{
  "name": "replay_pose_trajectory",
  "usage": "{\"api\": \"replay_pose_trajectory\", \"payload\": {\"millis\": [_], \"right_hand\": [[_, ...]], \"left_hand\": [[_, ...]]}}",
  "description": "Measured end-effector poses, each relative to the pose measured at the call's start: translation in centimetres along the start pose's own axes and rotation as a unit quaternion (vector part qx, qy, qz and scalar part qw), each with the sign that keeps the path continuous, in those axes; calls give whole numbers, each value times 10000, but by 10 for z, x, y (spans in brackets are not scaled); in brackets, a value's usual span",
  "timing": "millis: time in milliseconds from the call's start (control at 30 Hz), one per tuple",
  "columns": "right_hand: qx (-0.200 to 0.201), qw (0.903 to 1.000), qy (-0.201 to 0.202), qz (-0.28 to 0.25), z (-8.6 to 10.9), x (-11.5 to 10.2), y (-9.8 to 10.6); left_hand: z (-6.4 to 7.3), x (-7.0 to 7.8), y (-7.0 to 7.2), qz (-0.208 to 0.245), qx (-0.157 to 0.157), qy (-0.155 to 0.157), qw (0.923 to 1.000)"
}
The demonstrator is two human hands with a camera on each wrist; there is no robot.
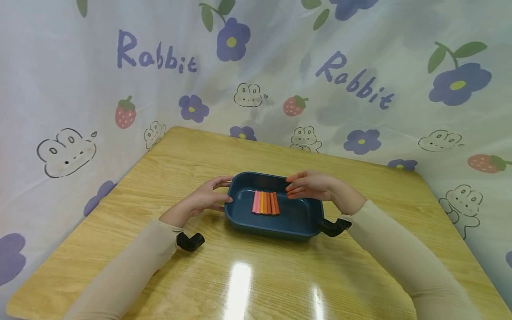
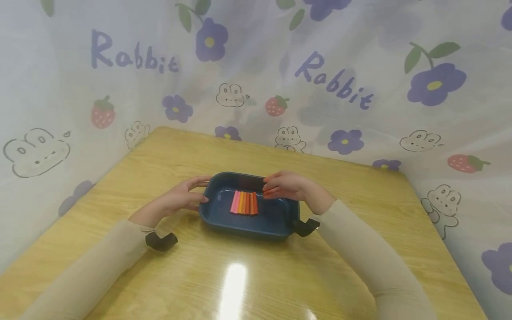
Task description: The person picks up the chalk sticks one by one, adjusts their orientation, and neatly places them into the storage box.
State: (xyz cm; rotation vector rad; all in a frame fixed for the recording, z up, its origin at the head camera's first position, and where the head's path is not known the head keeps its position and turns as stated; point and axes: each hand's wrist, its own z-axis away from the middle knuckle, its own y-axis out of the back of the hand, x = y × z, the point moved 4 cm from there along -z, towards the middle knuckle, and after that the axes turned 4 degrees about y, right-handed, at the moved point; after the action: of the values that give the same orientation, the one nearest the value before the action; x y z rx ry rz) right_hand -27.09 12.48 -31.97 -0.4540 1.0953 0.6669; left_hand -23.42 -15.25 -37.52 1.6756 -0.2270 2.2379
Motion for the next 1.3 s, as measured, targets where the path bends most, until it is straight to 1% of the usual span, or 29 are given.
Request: {"api": "replay_pose_trajectory", "payload": {"millis": [167,267,433,533,600,700,833,933,1067,1167,1233,1300], "right_hand": [[293,9993,183,-147,10,9,7],[482,9977,313,-368,16,15,12],[681,9945,591,-524,30,25,20],[725,9930,730,-574,38,31,23],[801,9905,810,-771,43,35,26],[959,9842,998,-1102,49,42,29],[1247,9711,1185,-1656,54,54,33],[1428,9632,1256,-1897,57,64,35],[1683,9583,1339,-1883,60,73,38],[1986,9530,1371,-1833,63,79,41],[2232,9491,1379,-1742,67,83,43],[2523,9451,1397,-1540,72,87,46]], "left_hand": [[1,-1,3,-43,46,43,10000],[2,-1,5,-82,45,48,9999],[1,-1,6,-110,-11,24,9999],[1,-2,7,-108,-29,39,9999],[0,-3,8,-135,-13,44,9999],[0,-3,9,-170,7,28,9999],[0,-2,10,-176,1,23,9998],[2,-2,11,-166,-14,29,9999],[4,-4,14,-177,89,45,9998],[8,-7,16,-290,250,91,9992],[11,-10,19,-484,403,83,9980],[15,-11,22,-851,583,8,9947]]}}
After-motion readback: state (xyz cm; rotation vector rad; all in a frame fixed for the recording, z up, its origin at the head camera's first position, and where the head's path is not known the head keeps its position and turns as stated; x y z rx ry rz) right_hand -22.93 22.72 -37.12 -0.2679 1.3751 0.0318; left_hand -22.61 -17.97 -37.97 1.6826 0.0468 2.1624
